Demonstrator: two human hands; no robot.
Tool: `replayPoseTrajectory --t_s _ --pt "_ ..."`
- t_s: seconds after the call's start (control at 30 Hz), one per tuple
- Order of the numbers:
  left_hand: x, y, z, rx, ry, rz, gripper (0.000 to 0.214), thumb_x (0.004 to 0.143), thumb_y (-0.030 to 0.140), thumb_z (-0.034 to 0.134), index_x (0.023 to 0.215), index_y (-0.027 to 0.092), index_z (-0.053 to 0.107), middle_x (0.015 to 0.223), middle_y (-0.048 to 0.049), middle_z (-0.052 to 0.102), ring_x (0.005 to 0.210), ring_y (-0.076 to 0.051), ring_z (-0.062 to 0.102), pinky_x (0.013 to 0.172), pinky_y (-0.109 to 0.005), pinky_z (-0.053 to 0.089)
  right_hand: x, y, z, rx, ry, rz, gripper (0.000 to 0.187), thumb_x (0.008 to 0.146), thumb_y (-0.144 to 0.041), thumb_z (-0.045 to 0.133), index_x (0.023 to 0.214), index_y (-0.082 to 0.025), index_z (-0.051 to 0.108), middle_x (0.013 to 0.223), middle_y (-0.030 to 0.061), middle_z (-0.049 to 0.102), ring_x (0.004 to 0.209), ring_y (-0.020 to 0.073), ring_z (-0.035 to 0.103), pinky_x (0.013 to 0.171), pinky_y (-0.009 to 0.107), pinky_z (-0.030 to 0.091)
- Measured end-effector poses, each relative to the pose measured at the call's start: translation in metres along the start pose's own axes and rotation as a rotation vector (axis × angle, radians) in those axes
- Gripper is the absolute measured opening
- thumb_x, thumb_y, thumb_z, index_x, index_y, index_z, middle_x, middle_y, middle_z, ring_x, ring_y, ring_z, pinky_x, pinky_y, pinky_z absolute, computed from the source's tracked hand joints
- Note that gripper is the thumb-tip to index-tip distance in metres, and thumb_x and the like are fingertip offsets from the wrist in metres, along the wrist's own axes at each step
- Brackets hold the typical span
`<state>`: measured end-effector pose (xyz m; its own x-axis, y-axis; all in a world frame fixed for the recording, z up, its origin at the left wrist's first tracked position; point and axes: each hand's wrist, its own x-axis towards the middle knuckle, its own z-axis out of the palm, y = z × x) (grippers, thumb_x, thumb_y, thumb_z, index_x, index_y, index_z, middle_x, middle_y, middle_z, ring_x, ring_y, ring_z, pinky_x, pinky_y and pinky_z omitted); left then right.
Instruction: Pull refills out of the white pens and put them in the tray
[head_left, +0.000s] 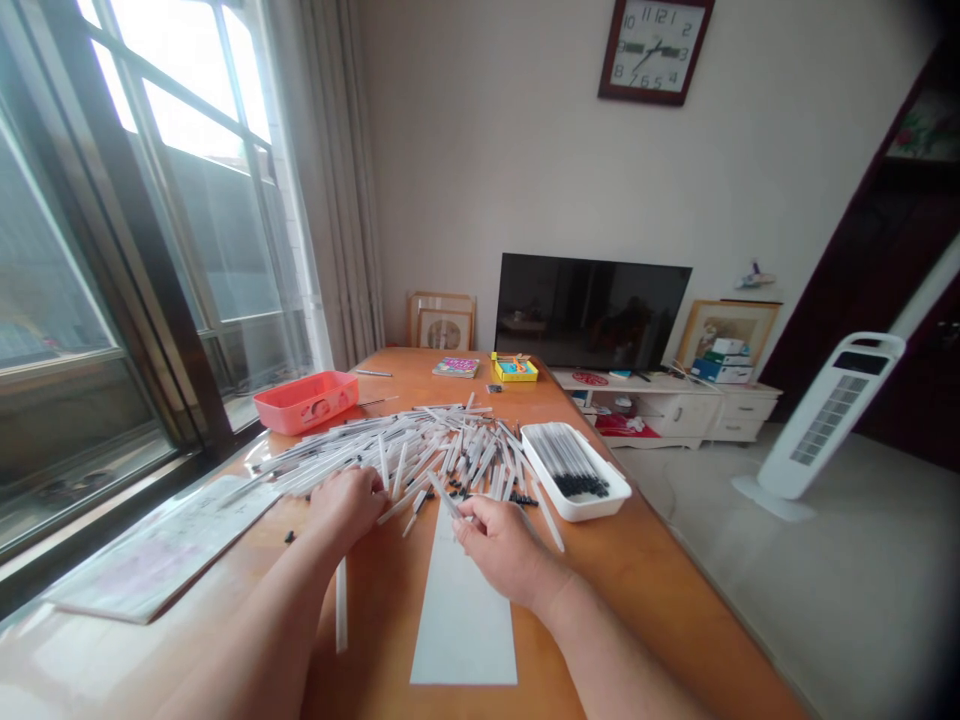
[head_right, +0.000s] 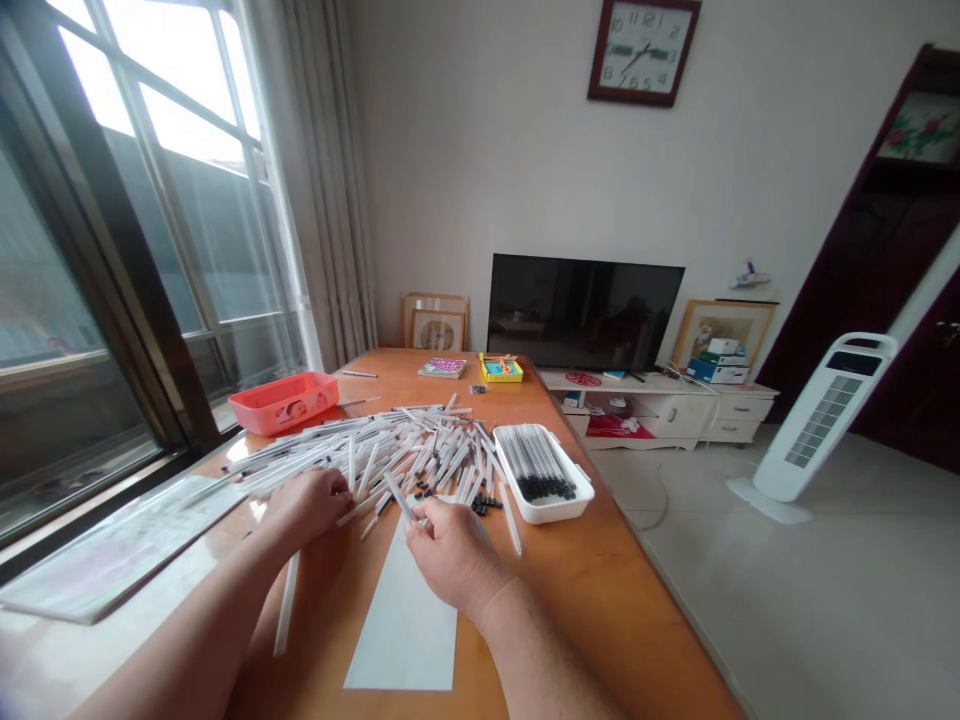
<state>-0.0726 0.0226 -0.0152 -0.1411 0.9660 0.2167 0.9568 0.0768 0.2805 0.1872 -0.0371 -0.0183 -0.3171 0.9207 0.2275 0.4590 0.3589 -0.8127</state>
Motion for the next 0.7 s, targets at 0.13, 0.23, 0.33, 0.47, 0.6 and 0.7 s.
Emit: replayPoseTrajectory --t_s 0.13,0.23,0.33,0.47,0.6,0.7 --pt "0.001 -0.003 0.0 0.01 -0.017 0.011 0.01 0.072 0.027 0.059 0.071 0.022 0.067 0.087 -0.0103 0.07 0.082 -0.027 0.059 0.066 -0.031 0.032 0.001 0.0 -0.005 -0.005 0.036 -0.001 0.023 0.092 -0.035 0.053 0.093 -0.021 0.071 0.069 0.0005 0.065 0.063 0.0141 0.056 0.058 0.023 0.036" --pt "0.0 -0.001 -0.004 -0.091 0.015 0.001 0.011 0.075 0.026 0.056 0.07 0.022 0.063 0.076 -0.0081 0.068 0.071 -0.023 0.057 0.062 -0.031 0.031 0.003 0.0 -0.007 -0.008 0.066 0.019 0.024 0.093 -0.036 0.052 0.094 -0.021 0.07 0.069 0.0004 0.065 0.062 0.0138 0.056 0.058 0.024 0.035" --pt "-0.006 0.009 -0.009 -0.375 0.051 -0.035 0.009 0.075 0.028 0.06 0.074 0.021 0.064 0.069 -0.0044 0.066 0.066 -0.021 0.056 0.06 -0.029 0.033 0.002 0.0 -0.004 -0.014 0.035 0.004 0.023 0.093 -0.036 0.052 0.094 -0.021 0.07 0.069 0.0003 0.065 0.062 0.0137 0.055 0.058 0.024 0.035" --pt "-0.017 0.029 -0.014 -0.962 -0.055 -0.132 0.034 0.072 0.035 0.071 0.102 0.018 0.071 0.078 -0.0041 0.071 0.07 -0.019 0.06 0.064 -0.028 0.04 -0.002 -0.003 0.001 -0.032 -0.009 -0.033 0.023 0.093 -0.035 0.051 0.092 -0.022 0.07 0.067 -0.0001 0.063 0.061 0.0135 0.053 0.056 0.024 0.031" --pt "-0.024 0.044 -0.017 -1.424 -0.215 -0.159 0.036 0.066 0.033 0.083 0.096 0.013 0.075 0.087 -0.0066 0.071 0.077 -0.015 0.062 0.074 -0.026 0.045 -0.005 -0.006 0.001 -0.051 -0.028 -0.058 0.024 0.094 -0.035 0.051 0.095 -0.023 0.071 0.066 -0.0012 0.06 0.06 0.0128 0.049 0.055 0.024 0.028" --pt "-0.026 0.048 -0.019 -1.568 -0.272 -0.196 0.035 0.064 0.028 0.087 0.093 0.012 0.076 0.086 -0.0066 0.072 0.074 -0.013 0.06 0.076 -0.025 0.046 -0.005 -0.007 0.0 -0.06 -0.041 -0.064 0.024 0.094 -0.035 0.05 0.096 -0.023 0.071 0.065 -0.0015 0.059 0.06 0.0126 0.048 0.054 0.025 0.027"
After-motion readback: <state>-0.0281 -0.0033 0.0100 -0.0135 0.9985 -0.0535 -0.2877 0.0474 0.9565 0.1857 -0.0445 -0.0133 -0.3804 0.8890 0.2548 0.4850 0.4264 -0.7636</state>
